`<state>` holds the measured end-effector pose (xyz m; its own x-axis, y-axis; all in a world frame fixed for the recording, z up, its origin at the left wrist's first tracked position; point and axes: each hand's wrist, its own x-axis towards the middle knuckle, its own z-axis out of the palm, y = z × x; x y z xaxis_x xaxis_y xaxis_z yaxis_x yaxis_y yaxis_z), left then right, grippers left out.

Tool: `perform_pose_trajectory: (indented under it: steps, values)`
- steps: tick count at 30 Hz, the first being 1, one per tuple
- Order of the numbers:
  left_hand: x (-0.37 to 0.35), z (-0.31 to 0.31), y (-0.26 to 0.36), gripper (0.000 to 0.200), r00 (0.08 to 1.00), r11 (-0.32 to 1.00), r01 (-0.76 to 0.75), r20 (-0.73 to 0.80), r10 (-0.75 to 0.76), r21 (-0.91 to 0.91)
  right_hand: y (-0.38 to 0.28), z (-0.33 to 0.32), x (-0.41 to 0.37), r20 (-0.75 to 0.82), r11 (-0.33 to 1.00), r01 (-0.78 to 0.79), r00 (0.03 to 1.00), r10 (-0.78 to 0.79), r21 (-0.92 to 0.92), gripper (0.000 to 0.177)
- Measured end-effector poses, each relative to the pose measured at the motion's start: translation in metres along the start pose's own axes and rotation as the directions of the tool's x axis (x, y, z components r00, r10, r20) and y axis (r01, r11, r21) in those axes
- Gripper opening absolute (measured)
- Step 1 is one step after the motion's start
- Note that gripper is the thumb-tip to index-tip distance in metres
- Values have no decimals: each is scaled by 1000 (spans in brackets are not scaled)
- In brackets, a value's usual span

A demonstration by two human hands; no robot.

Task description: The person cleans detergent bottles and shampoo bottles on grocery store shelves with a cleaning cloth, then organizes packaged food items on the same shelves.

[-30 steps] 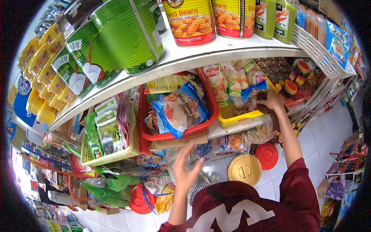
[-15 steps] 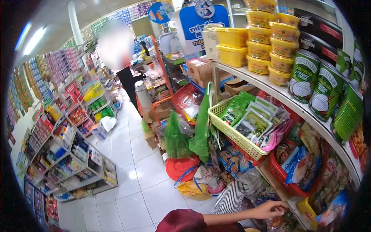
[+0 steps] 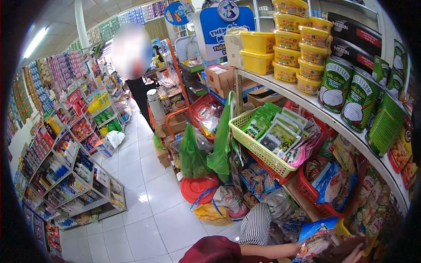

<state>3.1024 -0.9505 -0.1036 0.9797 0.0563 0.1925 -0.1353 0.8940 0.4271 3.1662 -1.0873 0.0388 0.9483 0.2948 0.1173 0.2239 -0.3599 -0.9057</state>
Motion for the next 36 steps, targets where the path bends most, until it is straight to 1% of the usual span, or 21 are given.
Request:
perform_pose_trajectory:
  steps: [3,5,7,10,11,12,13,15,16,18,19,20,21,22,23,26,27,29,31,33,36]
  values:
    - [9,-5,-12,57,942,877,-263,-89,324,403,39,26,-6,47,703,-361,905,423,613,52]
    - [16,-5,-21,57,751,528,-503,43,659,684,26,36,-12,-10,922,-45,999,53,385,46]
    - [24,-11,-24,57,584,258,-573,167,794,778,-3,52,-23,45,938,323,943,-331,127,42]
    - [32,-31,-37,55,910,794,-198,-194,367,574,-27,72,-38,279,606,772,635,-721,-191,45]
    - [29,-28,-39,54,949,894,-23,-272,161,447,-27,73,-37,249,765,642,750,-613,-52,48]
    - [24,-22,-46,53,930,812,-126,-217,296,569,-29,72,-31,163,800,599,788,-594,20,48]
    - [23,-16,-50,57,930,829,-67,-266,254,556,-35,71,-24,72,824,558,822,-565,95,49]
    - [7,45,-17,69,920,851,53,-357,162,522,-27,64,-16,31,870,218,966,-258,442,50]
    - [-3,60,-1,76,957,782,24,-240,161,623,-21,60,-9,57,799,43,994,-96,600,50]
    - [-1,78,29,62,913,649,-273,-20,407,710,21,65,2,307,364,-187,901,-307,912,51]
    - [1,81,35,58,854,554,-413,96,512,723,43,70,0,362,118,-348,817,-449,930,52]
    - [10,64,32,66,904,653,-319,15,426,687,60,75,-16,288,501,-151,935,-208,852,54]
    - [16,66,35,63,850,433,-290,22,526,854,64,80,-36,91,818,-37,996,-18,574,57]
    - [13,59,28,62,914,548,-246,3,406,800,33,80,-49,147,913,228,945,-291,338,57]
    - [8,46,20,61,982,770,-136,-17,188,623,-1,77,-54,273,860,501,817,-507,100,57]
    - [-8,24,1,58,988,980,151,18,-155,133,-15,64,-56,344,528,743,663,-664,-412,52]
    - [-11,19,-6,57,983,983,182,19,-183,31,-13,67,-45,168,491,718,633,-756,-493,47]
    - [-11,9,-20,55,983,979,185,-6,-186,-83,-5,57,-27,139,688,559,812,-567,-463,58]
    - [-10,5,-32,53,982,973,174,-44,-183,-154,-19,49,-16,-44,870,441,886,-461,-222,50]
    - [-12,3,-37,51,973,955,193,-83,-216,-226,-5,41,-15,-84,899,400,904,-419,-179,18]
    - [-19,-2,-35,48,958,918,209,-117,-261,-337,10,60,-35,84,724,659,748,-658,-202,18]
